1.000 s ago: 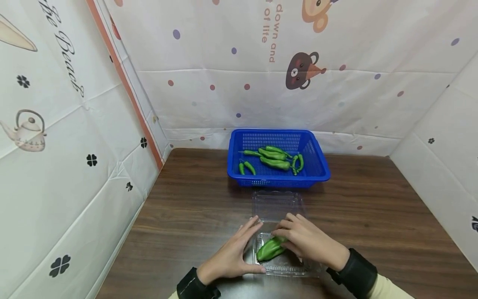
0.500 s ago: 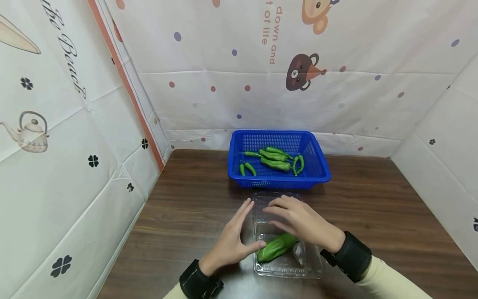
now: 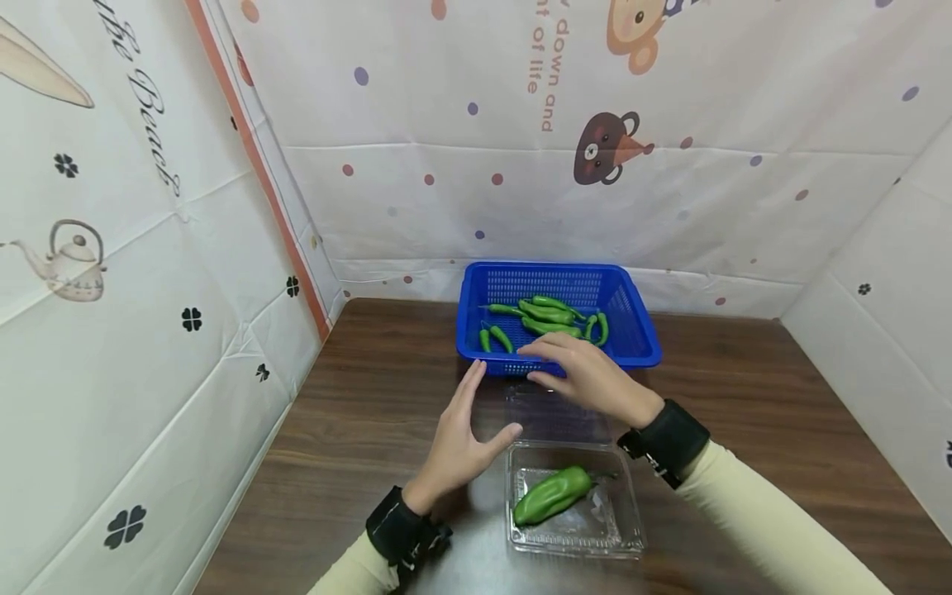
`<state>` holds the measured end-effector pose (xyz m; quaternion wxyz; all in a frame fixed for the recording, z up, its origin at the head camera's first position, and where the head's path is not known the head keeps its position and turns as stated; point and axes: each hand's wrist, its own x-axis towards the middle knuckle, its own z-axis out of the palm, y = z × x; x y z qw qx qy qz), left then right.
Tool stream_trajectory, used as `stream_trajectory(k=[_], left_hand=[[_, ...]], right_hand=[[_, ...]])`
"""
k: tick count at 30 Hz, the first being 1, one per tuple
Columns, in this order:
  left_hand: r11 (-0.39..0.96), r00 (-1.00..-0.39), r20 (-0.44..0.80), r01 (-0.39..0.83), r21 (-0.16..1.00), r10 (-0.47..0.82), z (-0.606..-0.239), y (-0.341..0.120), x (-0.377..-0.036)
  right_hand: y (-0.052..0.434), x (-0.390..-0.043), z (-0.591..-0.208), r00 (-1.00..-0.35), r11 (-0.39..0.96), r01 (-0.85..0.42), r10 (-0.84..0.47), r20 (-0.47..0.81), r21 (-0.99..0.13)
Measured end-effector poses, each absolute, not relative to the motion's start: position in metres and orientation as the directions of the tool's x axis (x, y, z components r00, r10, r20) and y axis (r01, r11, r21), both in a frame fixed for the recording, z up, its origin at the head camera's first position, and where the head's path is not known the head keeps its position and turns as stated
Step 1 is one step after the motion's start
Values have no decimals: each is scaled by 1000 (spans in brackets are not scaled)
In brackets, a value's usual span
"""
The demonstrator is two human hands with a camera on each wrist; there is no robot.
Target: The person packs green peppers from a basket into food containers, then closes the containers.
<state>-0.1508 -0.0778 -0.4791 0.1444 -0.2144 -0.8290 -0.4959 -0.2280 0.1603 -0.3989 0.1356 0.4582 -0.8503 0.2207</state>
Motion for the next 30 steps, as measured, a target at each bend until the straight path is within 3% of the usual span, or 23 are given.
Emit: stream_trajectory(k=[13,30], left_hand=[[431,-919,387,379,819,73,-466,-80,-178],[456,-956,293,252,853,-19,-463,-85,-208]], right_hand=[[142,-286,-383,-593,544,-805,-718,365,-237],[124,-352,-399,-668,615,-741,-718,196,-269]])
